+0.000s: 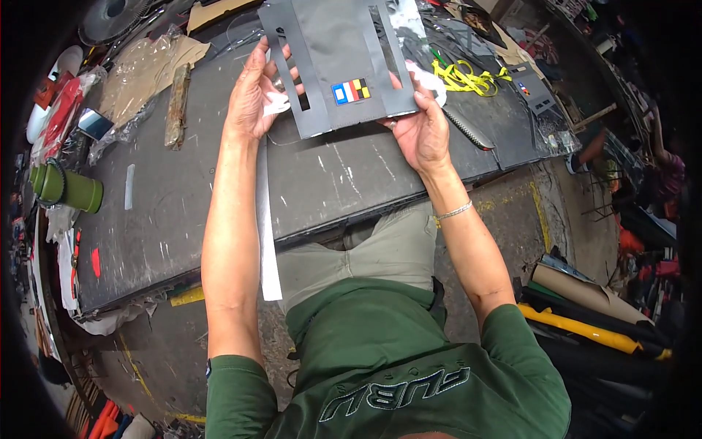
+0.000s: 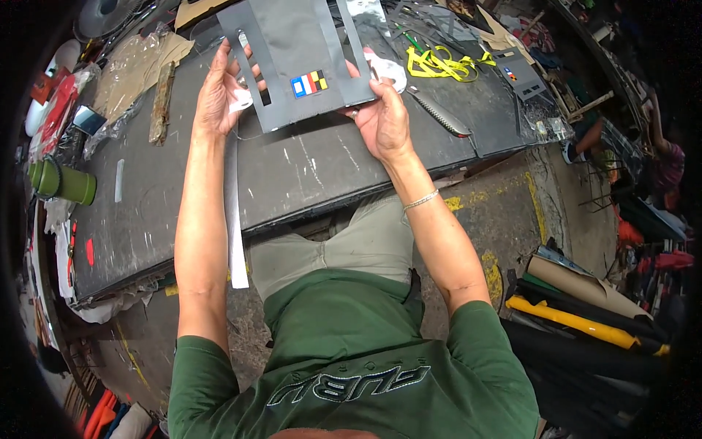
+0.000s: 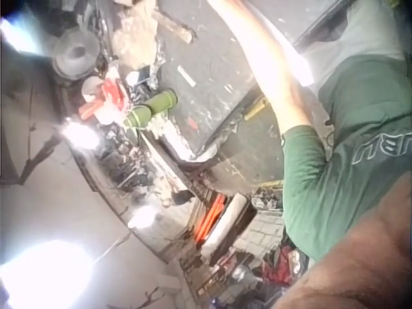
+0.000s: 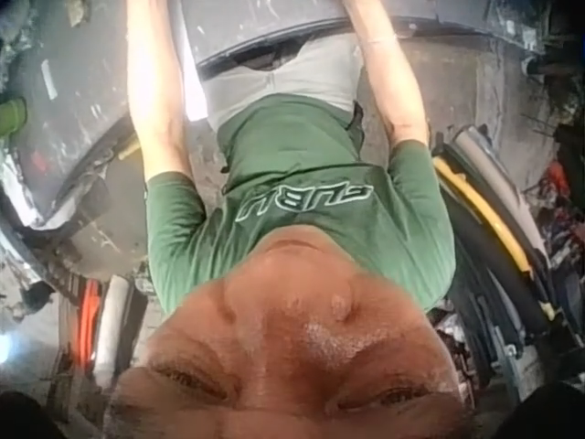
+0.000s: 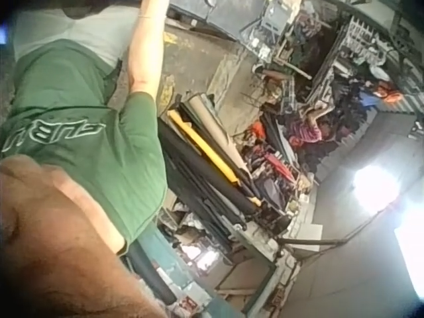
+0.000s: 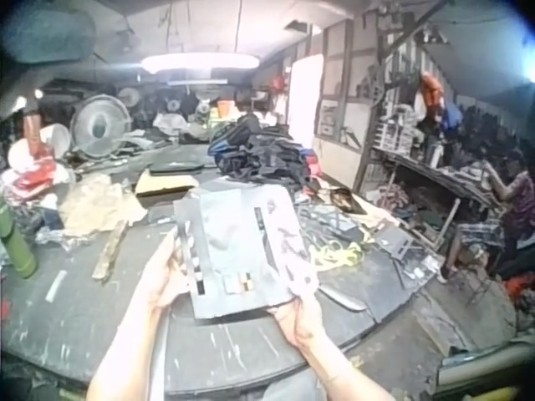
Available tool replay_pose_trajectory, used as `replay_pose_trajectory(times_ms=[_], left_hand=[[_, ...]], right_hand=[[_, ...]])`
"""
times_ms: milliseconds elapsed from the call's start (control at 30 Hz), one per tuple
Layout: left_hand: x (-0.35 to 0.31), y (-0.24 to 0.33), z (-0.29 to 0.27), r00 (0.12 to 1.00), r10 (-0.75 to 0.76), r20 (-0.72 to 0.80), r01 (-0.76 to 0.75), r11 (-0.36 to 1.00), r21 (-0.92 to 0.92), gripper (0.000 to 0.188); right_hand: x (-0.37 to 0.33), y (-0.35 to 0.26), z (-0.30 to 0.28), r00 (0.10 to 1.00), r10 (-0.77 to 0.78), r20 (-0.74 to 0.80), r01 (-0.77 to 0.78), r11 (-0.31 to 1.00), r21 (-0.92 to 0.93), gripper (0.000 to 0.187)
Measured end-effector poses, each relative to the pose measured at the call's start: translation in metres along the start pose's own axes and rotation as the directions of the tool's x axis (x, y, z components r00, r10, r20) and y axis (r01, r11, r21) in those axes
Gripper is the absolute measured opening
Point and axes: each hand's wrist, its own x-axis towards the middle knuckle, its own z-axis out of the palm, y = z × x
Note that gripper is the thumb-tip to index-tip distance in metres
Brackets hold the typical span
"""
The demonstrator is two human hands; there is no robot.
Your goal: Cut a gray plastic sheet along straight lines using a metal ruler as a guide and a utility knife.
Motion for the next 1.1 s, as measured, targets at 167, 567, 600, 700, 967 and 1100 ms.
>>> replay_pose_trajectory(times_ms=[167,567,600,700,967,1100], left_hand=[[0.000,0.001,0.004,0.999,0.013,0.044,-0.011,0.999,-0.032,0.054],[-0.012,0.013,0.012,0.963,0.034,0.268,0.093,0.889,-0.448,0.058],[-0.011,0.012,0.010,0.954,0.039,0.298,0.110,0.877,-0.468,0.062],[-0.008,0.009,0.007,0.909,0.039,0.414,0.215,0.808,-0.549,0.072],[-0.018,-0.007,0.037,0.982,-0.124,0.146,0.154,0.965,-0.215,0.072],[-0.022,-0.009,0.052,0.986,-0.158,0.060,0.166,0.971,-0.171,0.091]], right_hand=[[-0.001,-0.002,0.008,1.000,-0.002,0.026,0.002,1.000,-0.030,0.069],[-0.001,0.020,0.028,0.984,-0.158,-0.086,0.149,0.983,-0.109,0.070],[0.001,0.021,0.029,0.982,-0.162,-0.094,0.152,0.983,-0.100,0.068],[0.007,0.021,0.025,0.985,-0.159,-0.072,0.153,0.984,-0.090,0.066],[0.010,0.025,0.027,0.994,-0.068,-0.082,0.069,0.998,0.012,0.060],[0.005,0.029,0.040,0.992,-0.092,-0.082,0.084,0.992,-0.093,0.059]])
